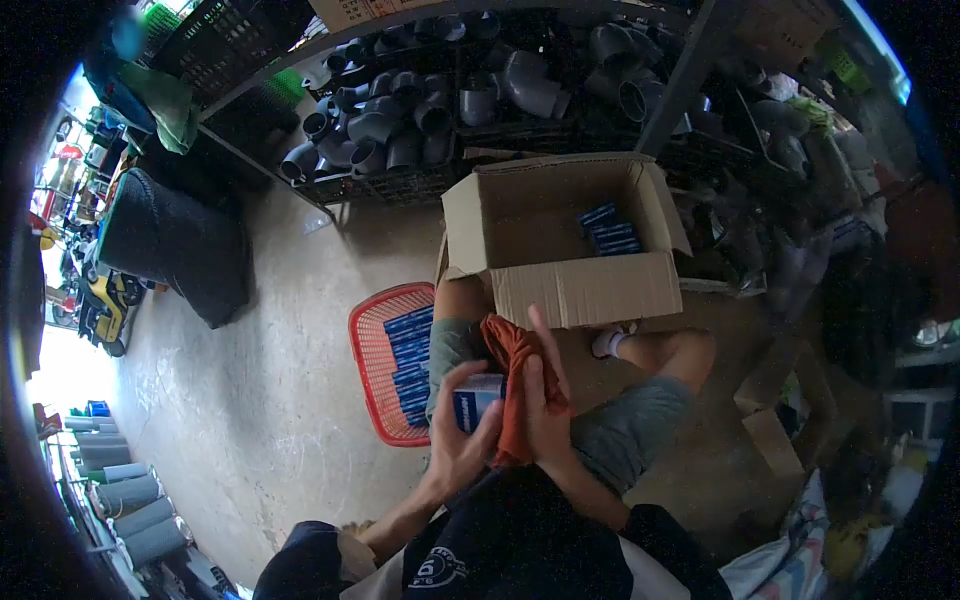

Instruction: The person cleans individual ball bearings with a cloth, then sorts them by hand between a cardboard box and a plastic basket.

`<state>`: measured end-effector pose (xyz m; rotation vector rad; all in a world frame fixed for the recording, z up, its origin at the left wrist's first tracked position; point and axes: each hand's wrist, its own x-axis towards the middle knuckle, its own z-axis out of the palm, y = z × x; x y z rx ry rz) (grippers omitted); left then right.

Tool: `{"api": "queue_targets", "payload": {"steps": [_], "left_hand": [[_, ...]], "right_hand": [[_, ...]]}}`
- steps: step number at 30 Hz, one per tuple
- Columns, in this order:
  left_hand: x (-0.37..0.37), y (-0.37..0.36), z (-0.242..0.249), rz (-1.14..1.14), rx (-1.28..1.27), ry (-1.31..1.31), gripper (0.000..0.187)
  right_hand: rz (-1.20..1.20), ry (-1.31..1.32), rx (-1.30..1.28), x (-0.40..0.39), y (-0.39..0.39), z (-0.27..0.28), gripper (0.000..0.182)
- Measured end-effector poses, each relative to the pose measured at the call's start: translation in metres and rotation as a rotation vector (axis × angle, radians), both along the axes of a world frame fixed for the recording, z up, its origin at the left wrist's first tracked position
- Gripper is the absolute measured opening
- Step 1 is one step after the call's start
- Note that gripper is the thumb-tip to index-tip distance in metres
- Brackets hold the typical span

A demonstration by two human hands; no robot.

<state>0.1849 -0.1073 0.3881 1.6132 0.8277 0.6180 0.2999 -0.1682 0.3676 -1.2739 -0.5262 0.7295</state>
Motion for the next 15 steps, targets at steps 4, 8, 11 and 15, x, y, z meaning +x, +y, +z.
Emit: {"api": "queue_targets", "payload": {"steps": [4, 8, 11, 15], "left_hand": [[0.002, 0.028, 0.007, 0.191, -0.038, -0.024, 0.051], [-0.004, 0.016, -0.001, -0.024, 0.047, 0.007, 0.054], [-0.005, 0.005, 0.005, -0.082, -0.01, -0.002, 0.055], [0.004, 0.022, 0.013, 0.092, -0.178, -0.04, 0.062]], "right_hand": [[0.085, -0.119, -0.091, -0.038, -0.019, -0.02, 0.051], [0.083, 0.1, -0.056, -0.014, -0.011, -0.004, 0.051], [0.026, 0.22, 0.085, -0.01, -0.007, -0.009, 0.049], [0.059, -0.02, -0.126, -0.038, -0.018, -0.025, 0.048]]}}
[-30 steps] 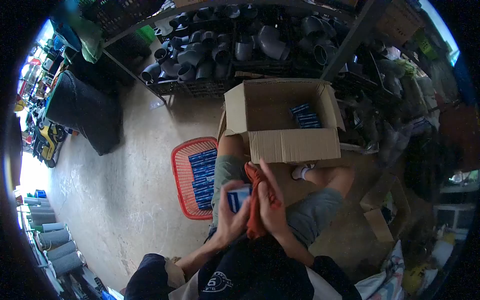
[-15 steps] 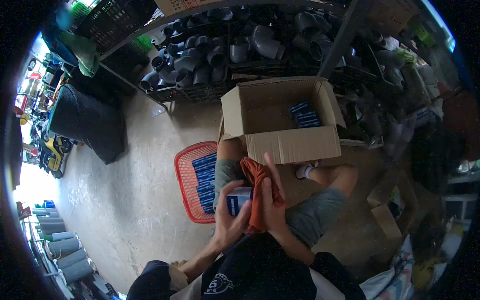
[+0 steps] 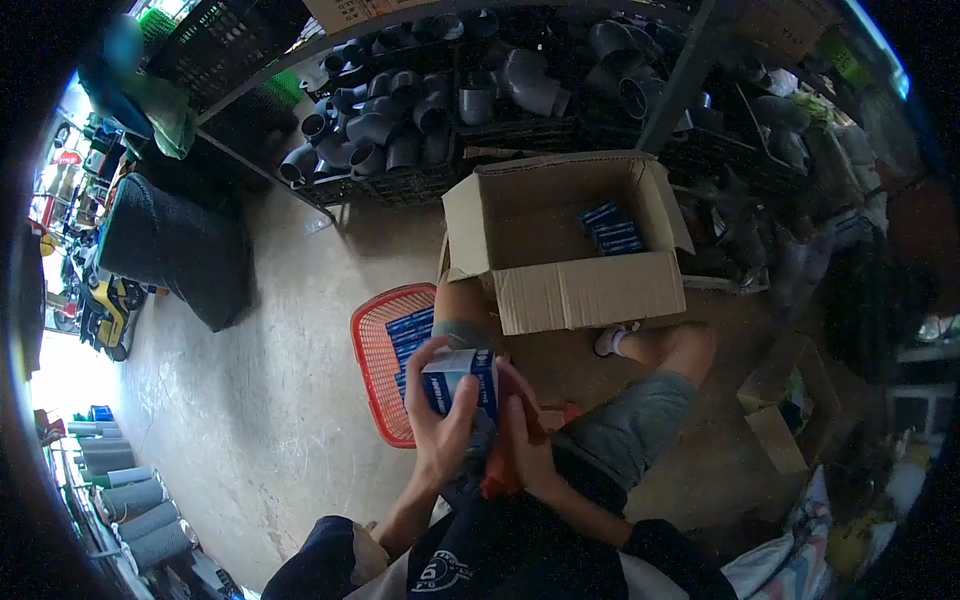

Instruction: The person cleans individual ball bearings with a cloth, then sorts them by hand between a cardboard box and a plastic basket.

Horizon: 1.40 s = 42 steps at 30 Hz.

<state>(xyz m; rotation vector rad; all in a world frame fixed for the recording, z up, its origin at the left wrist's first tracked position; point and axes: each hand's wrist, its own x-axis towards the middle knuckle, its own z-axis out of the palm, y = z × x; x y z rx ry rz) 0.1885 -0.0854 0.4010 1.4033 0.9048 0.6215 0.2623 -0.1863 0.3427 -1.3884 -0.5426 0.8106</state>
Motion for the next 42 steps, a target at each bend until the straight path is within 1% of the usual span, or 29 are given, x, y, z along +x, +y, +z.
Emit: {"api": "queue_targets", "payload": {"steps": [1, 2, 3, 5, 6, 9, 10, 13, 14, 17, 18, 20, 21, 22, 23, 25, 26, 29, 30, 31, 32, 35, 36, 39, 40, 42], "left_hand": [[0.002, 0.002, 0.004, 0.05, -0.113, -0.021, 0.065], [-0.003, -0.001, -0.022, 0.029, 0.116, 0.031, 0.07], [-0.004, -0.002, -0.025, -0.002, 0.138, 0.055, 0.072], [-0.004, -0.005, -0.025, -0.064, 0.18, 0.113, 0.075], [-0.007, 0.005, -0.027, -0.154, 0.387, 0.314, 0.085], [0.001, 0.005, -0.014, -0.082, -0.057, 0.097, 0.093], [0.004, 0.001, -0.019, -0.04, 0.033, 0.046, 0.088], [0.006, 0.005, -0.031, -0.024, -0.226, -0.168, 0.069], [0.003, 0.007, -0.03, -0.091, -0.217, -0.115, 0.057], [-0.001, -0.005, -0.037, -0.209, 0.021, 0.101, 0.054], [0.0, -0.006, -0.034, -0.193, 0.003, 0.025, 0.054], [0.0, -0.002, -0.024, -0.189, 0.003, -0.006, 0.055], [-0.001, 0.0, -0.021, -0.188, 0.001, -0.021, 0.055], [-0.004, 0.002, -0.029, -0.175, -0.028, -0.062, 0.057], [-0.005, 0.002, -0.026, -0.139, -0.095, -0.1, 0.058], [-0.005, 0.004, -0.016, -0.072, -0.225, -0.177, 0.06], [-0.001, 0.004, -0.017, -0.015, -0.299, -0.262, 0.06], [0.003, 0.003, -0.026, 0.008, -0.296, -0.118, 0.059], [0.001, -0.004, -0.031, -0.07, -0.105, -0.074, 0.058], [0.0, -0.013, -0.023, -0.148, 0.013, 0.027, 0.058], [0.0, -0.016, -0.023, -0.119, 0.007, 0.014, 0.058], [0.004, -0.016, -0.023, -0.017, 0.003, -0.034, 0.057], [0.006, -0.014, -0.023, 0.013, 0.002, -0.052, 0.057], [0.012, -0.001, -0.011, 0.087, -0.309, -0.193, 0.056], [0.009, -0.003, -0.024, 0.096, -0.282, -0.152, 0.055], [0.001, -0.01, -0.031, -0.017, -0.16, -0.007, 0.054]], "right_hand": [[0.008, 0.01, 0.027, 0.004, 0.0, 0.002, 0.048], [0.013, 0.023, 0.055, 0.01, 0.0, 0.004, 0.048], [0.02, 0.039, 0.082, 0.016, 0.001, 0.007, 0.048], [-0.024, 0.155, 0.188, 0.025, 0.002, 0.008, 0.049], [-0.047, 0.212, 0.243, 0.027, 0.003, 0.008, 0.049], [0.022, -0.179, 0.153, 0.031, 0.001, 0.026, 0.05], [0.079, -0.194, 0.138, 0.028, -0.003, 0.024, 0.054], [0.227, -0.347, 0.197, 0.024, -0.004, 0.026, 0.055], [0.217, -0.396, 0.163, 0.02, -0.002, 0.027, 0.056], [0.108, -0.406, 0.167, 0.026, 0.01, 0.026, 0.057], [0.12, -0.421, 0.176, 0.028, 0.013, 0.028, 0.057], [0.145, -0.447, 0.191, 0.03, 0.017, 0.032, 0.057], [0.144, -0.391, 0.199, 0.029, 0.017, 0.031, 0.057], [0.147, -0.338, 0.209, 0.029, 0.018, 0.029, 0.057], [0.152, -0.285, 0.219, 0.028, 0.019, 0.028, 0.058], [0.133, -0.291, 0.166, 0.023, 0.015, 0.027, 0.057], [0.121, -0.295, 0.138, 0.021, 0.013, 0.027, 0.057], [0.078, -0.402, 0.118, 0.025, 0.02, 0.021, 0.053], [0.054, -0.321, 0.122, 0.032, 0.025, 0.021, 0.052], [0.032, -0.243, 0.129, 0.043, 0.031, 0.022, 0.051], [0.017, -0.157, 0.132, 0.046, 0.033, 0.022, 0.049], [0.016, -0.26, 0.208, 0.031, 0.035, 0.019, 0.048], [0.049, -0.252, 0.212, 0.024, 0.032, 0.021, 0.049], [-0.016, -0.233, 0.223, -0.005, 0.022, 0.018, 0.052], [0.007, -0.244, 0.219, -0.002, 0.022, 0.016, 0.053], [0.048, -0.208, 0.24, 0.011, 0.024, 0.013, 0.053]]}}
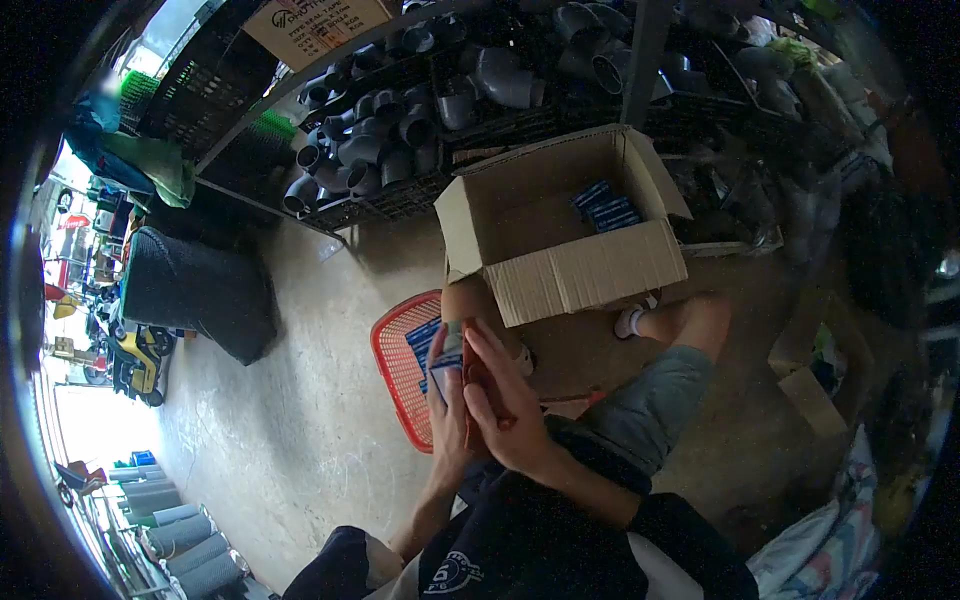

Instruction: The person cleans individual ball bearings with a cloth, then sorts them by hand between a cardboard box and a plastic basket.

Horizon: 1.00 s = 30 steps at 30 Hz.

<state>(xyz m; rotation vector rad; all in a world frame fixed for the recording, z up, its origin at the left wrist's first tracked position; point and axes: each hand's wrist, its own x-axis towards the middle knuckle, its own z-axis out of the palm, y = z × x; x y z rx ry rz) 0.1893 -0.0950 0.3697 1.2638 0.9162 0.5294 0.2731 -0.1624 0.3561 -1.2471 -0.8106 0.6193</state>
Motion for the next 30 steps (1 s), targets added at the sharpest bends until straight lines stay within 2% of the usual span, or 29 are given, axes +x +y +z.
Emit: {"api": "queue_targets", "payload": {"steps": [1, 2, 5, 6, 7, 10, 13, 14, 15, 17, 19, 21, 23, 24, 27, 28, 30], "left_hand": [[-0.002, -0.003, -0.004, -0.061, 0.063, 0.067, 0.054], [-0.001, -0.007, -0.011, -0.03, 0.049, -0.077, 0.053], [0.008, -0.008, 0.022, -0.039, -0.025, -0.077, 0.06], [0.008, -0.001, 0.019, 0.026, 0.008, -0.195, 0.054], [0.006, 0.003, 0.02, 0.099, -0.031, -0.192, 0.054], [0.009, 0.01, 0.025, 0.249, -0.124, -0.148, 0.053], [0.009, -0.009, 0.008, -0.077, 0.196, 0.068, 0.055], [0.01, -0.024, 0.013, -0.143, 0.254, 0.067, 0.055], [0.015, -0.033, 0.016, -0.146, 0.146, 0.032, 0.059], [0.019, -0.035, 0.009, -0.121, 0.14, -0.025, 0.06], [0.021, -0.025, 0.005, -0.064, -0.026, -0.008, 0.056], [0.014, -0.019, -0.008, -0.077, 0.009, 0.068, 0.055], [-0.002, -0.019, -0.031, -0.167, 0.252, 0.203, 0.054], [-0.006, -0.016, -0.035, -0.185, 0.152, 0.219, 0.065], [0.017, -0.032, 0.014, -0.098, 0.034, 0.056, 0.061], [0.022, -0.033, 0.024, -0.067, -0.003, -0.003, 0.06], [0.018, -0.02, 0.01, -0.055, 0.116, -0.033, 0.066]], "right_hand": [[0.024, 0.016, 0.008, 0.007, 0.002, 0.0, 0.054], [0.051, 0.022, 0.002, 0.014, 0.005, 0.002, 0.054], [0.1, -0.029, -0.001, 0.023, 0.008, 0.011, 0.054], [0.092, -0.092, 0.008, 0.018, 0.007, 0.012, 0.054], [0.081, -0.155, 0.016, 0.013, 0.005, 0.012, 0.054], [0.16, -0.117, 0.003, 0.005, -0.01, 0.001, 0.056], [0.132, 0.318, 0.104, 0.02, -0.012, -0.023, 0.059], [0.102, 0.246, 0.084, 0.027, -0.014, -0.021, 0.059], [0.075, 0.171, 0.066, 0.035, -0.015, -0.011, 0.06], [0.06, -0.001, 0.061, 0.038, -0.019, -0.003, 0.062], [0.083, -0.208, 0.09, 0.036, -0.025, 0.0, 0.063], [0.126, -0.397, 0.008, 0.029, -0.031, 0.003, 0.062], [0.154, -0.539, -0.013, 0.027, -0.035, 0.003, 0.06], [0.155, -0.446, 0.013, 0.031, -0.033, 0.002, 0.059], [0.154, -0.159, 0.099, 0.05, -0.023, -0.001, 0.057], [0.152, 0.089, 0.065, 0.047, -0.021, 0.002, 0.055], [0.112, 0.101, -0.021, 0.035, -0.022, 0.005, 0.055]]}}
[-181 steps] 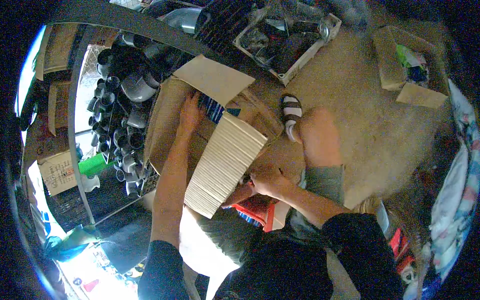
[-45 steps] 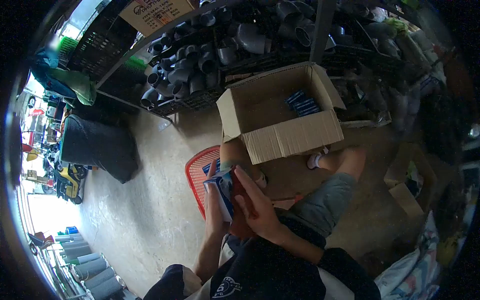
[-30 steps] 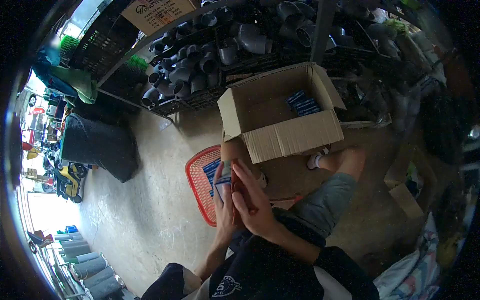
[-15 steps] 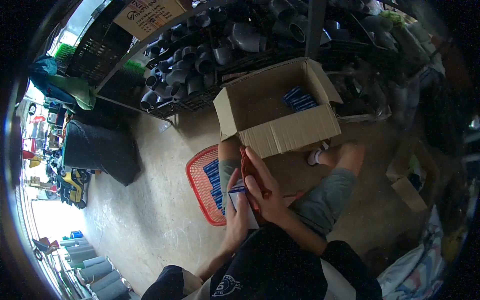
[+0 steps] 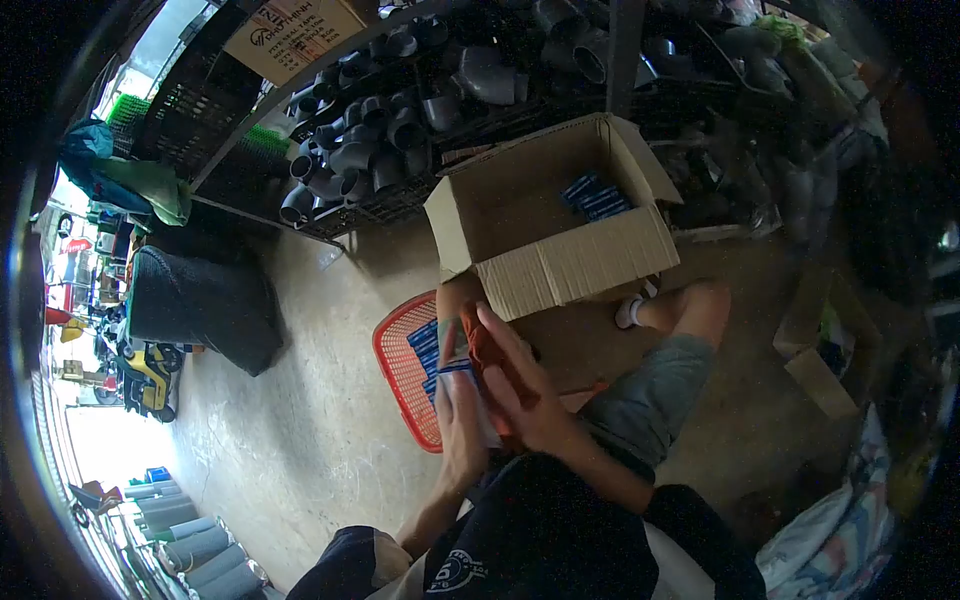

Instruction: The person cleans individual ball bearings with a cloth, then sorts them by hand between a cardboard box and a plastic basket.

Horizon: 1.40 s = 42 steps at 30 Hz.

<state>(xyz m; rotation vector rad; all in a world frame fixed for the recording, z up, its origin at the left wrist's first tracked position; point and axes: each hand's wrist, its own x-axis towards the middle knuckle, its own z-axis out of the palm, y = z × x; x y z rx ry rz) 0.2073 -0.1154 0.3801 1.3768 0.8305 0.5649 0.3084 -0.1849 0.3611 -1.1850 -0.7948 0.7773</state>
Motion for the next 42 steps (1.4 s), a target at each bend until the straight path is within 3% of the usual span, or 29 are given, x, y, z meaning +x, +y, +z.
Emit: {"api": "queue_targets", "payload": {"steps": [2, 5, 6, 10, 12, 16, 18, 21, 22, 25, 26, 28, 32, 34, 36, 40, 42], "left_hand": [[0.006, 0.007, 0.004, 0.122, 0.041, -0.047, 0.071], [-0.002, 0.018, 0.009, 0.142, -0.128, -0.119, 0.071], [-0.001, 0.014, 0.016, 0.133, -0.036, -0.087, 0.073], [-0.009, 0.0, 0.018, -0.148, 0.171, -0.038, 0.071], [-0.008, 0.008, -0.001, -0.109, 0.313, 0.008, 0.071], [-0.005, 0.004, 0.006, -0.026, 0.115, 0.035, 0.063], [-0.007, 0.001, 0.009, 0.012, -0.027, 0.038, 0.055], [0.006, -0.014, -0.006, 0.143, 0.193, 0.055, 0.05], [0.005, -0.005, -0.001, 0.105, 0.16, 0.083, 0.046], [0.005, 0.027, -0.003, 0.139, -0.032, 0.029, 0.045], [0.007, 0.028, -0.002, 0.139, -0.093, -0.025, 0.046], [0.011, 0.032, 0.001, 0.13, -0.207, -0.134, 0.047], [0.009, 0.007, 0.009, -0.088, -0.027, 0.006, 0.049], [0.008, -0.002, 0.008, -0.026, -0.1, -0.086, 0.049], [0.0, 0.007, -0.009, 0.048, -0.541, -0.249, 0.053], [-0.004, 0.03, -0.016, 0.174, -0.396, -0.22, 0.056], [-0.007, 0.043, -0.016, 0.252, -0.556, -0.277, 0.048]], "right_hand": [[-0.008, 0.022, -0.051, -0.017, -0.006, -0.003, 0.055], [-0.01, 0.061, -0.071, -0.027, -0.009, -0.007, 0.054], [-0.026, 0.073, -0.083, -0.026, -0.012, -0.008, 0.054], [-0.146, 0.383, -0.086, -0.011, -0.012, -0.011, 0.051], [-0.186, 0.339, -0.072, -0.006, -0.009, -0.009, 0.05], [-0.311, 0.143, -0.082, -0.001, -0.005, 0.007, 0.051], [-0.274, 0.055, -0.103, 0.003, -0.006, 0.009, 0.053], [-0.151, 0.073, -0.09, -0.004, -0.009, 0.011, 0.058], [-0.096, 0.1, -0.077, -0.008, -0.012, 0.011, 0.06], [-0.022, -0.288, -0.107, -0.018, -0.025, 0.006, 0.063], [-0.01, -0.309, -0.094, -0.017, -0.026, 0.01, 0.065], [0.022, -0.256, -0.057, -0.007, -0.022, 0.01, 0.066], [-0.059, -0.027, 0.049, 0.019, -0.004, 0.018, 0.067], [-0.022, -0.219, 0.084, 0.018, -0.002, 0.019, 0.067], [-0.027, -0.381, 0.065, 0.008, -0.001, 0.024, 0.065], [0.054, -0.409, -0.005, -0.01, -0.013, 0.011, 0.063], [0.122, -0.454, -0.011, -0.018, -0.021, 0.008, 0.062]]}}
